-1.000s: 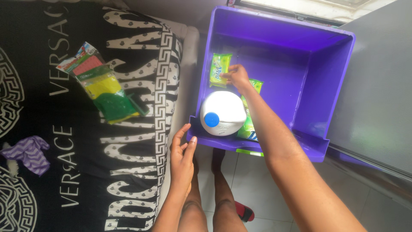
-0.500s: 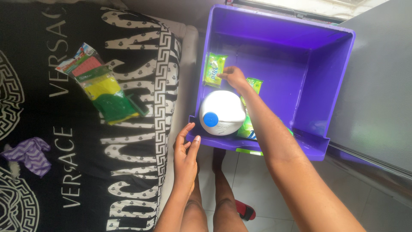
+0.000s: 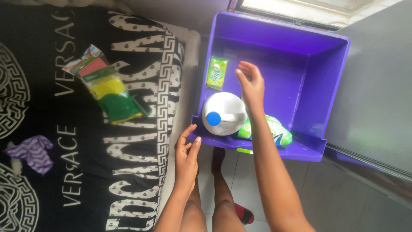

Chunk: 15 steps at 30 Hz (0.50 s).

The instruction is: The person places a white bottle of liquid detergent into a purple plastic bin, then adds a green packet of detergent powder, two small green sachets, a pack of pink clothespins, a pack of blue clothespins, a pack of yellow sponges, and a pack of multi-colored sponges. The person arranges the items inside the bin and lifts the bin at the end.

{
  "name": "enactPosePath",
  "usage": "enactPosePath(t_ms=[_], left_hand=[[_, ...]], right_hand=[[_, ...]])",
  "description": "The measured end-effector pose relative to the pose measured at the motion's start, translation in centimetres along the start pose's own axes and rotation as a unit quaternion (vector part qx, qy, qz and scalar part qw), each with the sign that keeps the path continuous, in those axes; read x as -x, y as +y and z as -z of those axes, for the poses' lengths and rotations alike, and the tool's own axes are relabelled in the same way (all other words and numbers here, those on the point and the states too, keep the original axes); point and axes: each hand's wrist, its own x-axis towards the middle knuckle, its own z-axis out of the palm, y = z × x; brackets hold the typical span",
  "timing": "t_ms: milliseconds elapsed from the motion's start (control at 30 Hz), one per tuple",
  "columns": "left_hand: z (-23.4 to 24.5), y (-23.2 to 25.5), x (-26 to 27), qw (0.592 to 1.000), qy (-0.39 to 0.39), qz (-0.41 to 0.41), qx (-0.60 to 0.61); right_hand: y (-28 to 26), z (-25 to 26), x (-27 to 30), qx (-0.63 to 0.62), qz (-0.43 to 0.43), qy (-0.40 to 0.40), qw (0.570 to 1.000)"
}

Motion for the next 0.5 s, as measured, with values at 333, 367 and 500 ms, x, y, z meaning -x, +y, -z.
enactPosePath(t_ms=[333,367,500], left_hand=[[5.2,-1.8,-1.7,0.997,0.080,-0.007,-0.018],[5.9,-2.0,-1.9,0.996,0.084,0.000,-0.012],[8.6,-3.2,-2.8,0.990,0.114,-0.076,-0.018]], right_hand=[[-8.6,-4.8,20.0,-0.115,0.004,-0.043,0.992],[-8.5,-5.4,20.9,-0.122,-0.010,-0.060,0.991],[-7.5,-7.7,22.9,-0.107,-0.040,-0.120,0.986]])
